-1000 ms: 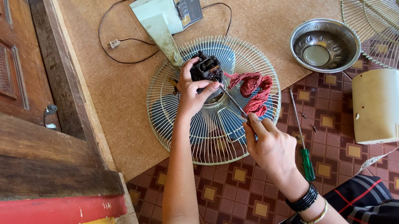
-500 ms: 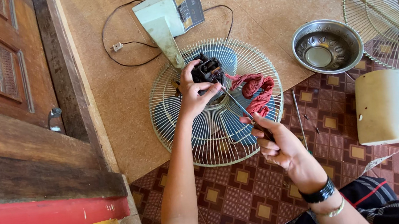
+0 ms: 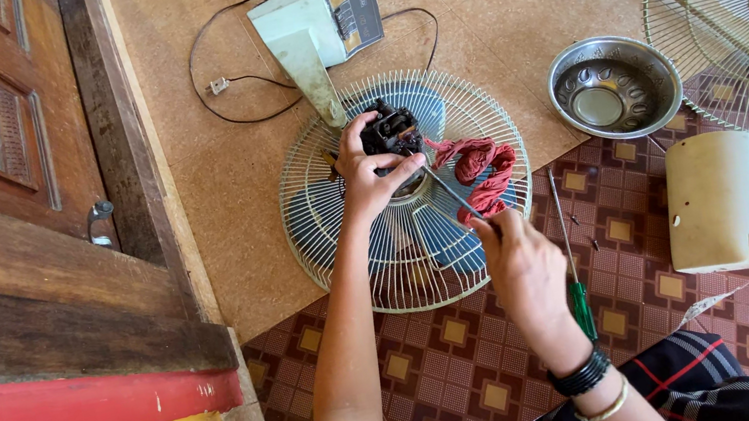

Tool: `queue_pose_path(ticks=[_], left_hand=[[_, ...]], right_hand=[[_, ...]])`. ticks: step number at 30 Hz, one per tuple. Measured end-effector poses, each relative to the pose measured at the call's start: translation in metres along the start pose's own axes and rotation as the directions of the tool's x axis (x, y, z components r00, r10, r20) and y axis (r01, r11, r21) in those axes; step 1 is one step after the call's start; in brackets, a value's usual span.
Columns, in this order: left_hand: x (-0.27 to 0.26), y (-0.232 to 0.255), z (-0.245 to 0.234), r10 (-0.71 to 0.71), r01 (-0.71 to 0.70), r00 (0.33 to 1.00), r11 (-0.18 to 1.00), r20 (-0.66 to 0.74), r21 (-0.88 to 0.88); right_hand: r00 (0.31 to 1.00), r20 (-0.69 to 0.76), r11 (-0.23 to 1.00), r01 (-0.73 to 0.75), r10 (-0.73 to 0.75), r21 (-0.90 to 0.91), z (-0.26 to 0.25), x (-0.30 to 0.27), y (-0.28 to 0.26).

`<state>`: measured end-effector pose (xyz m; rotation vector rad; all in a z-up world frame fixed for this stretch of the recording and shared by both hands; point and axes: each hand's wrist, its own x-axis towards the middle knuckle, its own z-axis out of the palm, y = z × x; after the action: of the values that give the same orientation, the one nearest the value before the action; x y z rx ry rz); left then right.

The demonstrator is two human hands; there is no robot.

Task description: The person sits on the floor and repairs a disassembled fan motor. They use a screwdriver to adjust internal components, wipe the motor with a red cloth, and manipulate wires and parts by hand.

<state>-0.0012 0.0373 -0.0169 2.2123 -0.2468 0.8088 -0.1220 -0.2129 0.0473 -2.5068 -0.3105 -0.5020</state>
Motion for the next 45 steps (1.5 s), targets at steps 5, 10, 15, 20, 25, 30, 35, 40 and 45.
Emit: queue_pose_path(ticks=[5, 10, 15, 20, 25, 30, 35, 40, 45], left_hand=[[0.0, 0.0, -0.002, -0.027, 0.028, 0.999, 1.0, 0.024, -0.011], [0.001, 0.003, -0.001, -0.031, 0.031, 0.999, 1.0, 0.019, -0.003], [0.0, 0.005, -0.001, -0.028, 0.028, 1.0, 0.999, -0.001, -0.03], [0.001, 0.003, -0.001, -0.027, 0.027, 1.0, 1.0, 0.003, -0.002], [0.0, 0.002, -0.001, -0.044, 0.044, 0.999, 0.999, 0.005, -0.004], [0.001, 0.005, -0.002, -0.044, 0.044, 0.999, 0.999, 0.005, 0.001], [0.0, 0.007, -0.003, -0.051, 0.051, 0.999, 0.999, -0.007, -0.007], [0.001, 0.003, -0.002, -0.044, 0.044, 0.999, 0.999, -0.004, -0.008], [0.001, 0.0, 0.0, -0.023, 0.023, 1.0, 1.0, -0.021, 0.004]], right_hand=[[0.964, -0.192, 0.977, 0.2, -0.184, 0.068, -0.014, -0.003, -0.014], [0.99, -0.091, 0.993, 0.112, -0.11, 0.023, -0.008, -0.004, -0.005], [0.998, -0.045, 0.998, 0.032, -0.035, -0.061, 0.012, -0.012, -0.003], [0.977, -0.176, 0.985, 0.141, -0.122, 0.102, 0.005, -0.006, -0.004], [0.983, -0.14, 0.988, 0.132, -0.121, 0.075, 0.002, -0.007, 0.004], [0.999, -0.041, 1.0, 0.029, -0.029, 0.005, 0.015, -0.014, -0.001], [0.996, 0.077, 0.995, -0.049, 0.042, 0.092, 0.012, -0.008, 0.001], [0.995, -0.075, 0.991, 0.069, -0.06, 0.115, 0.011, -0.005, 0.007], [1.0, -0.003, 0.999, -0.028, 0.028, -0.017, 0.001, -0.002, 0.008]])
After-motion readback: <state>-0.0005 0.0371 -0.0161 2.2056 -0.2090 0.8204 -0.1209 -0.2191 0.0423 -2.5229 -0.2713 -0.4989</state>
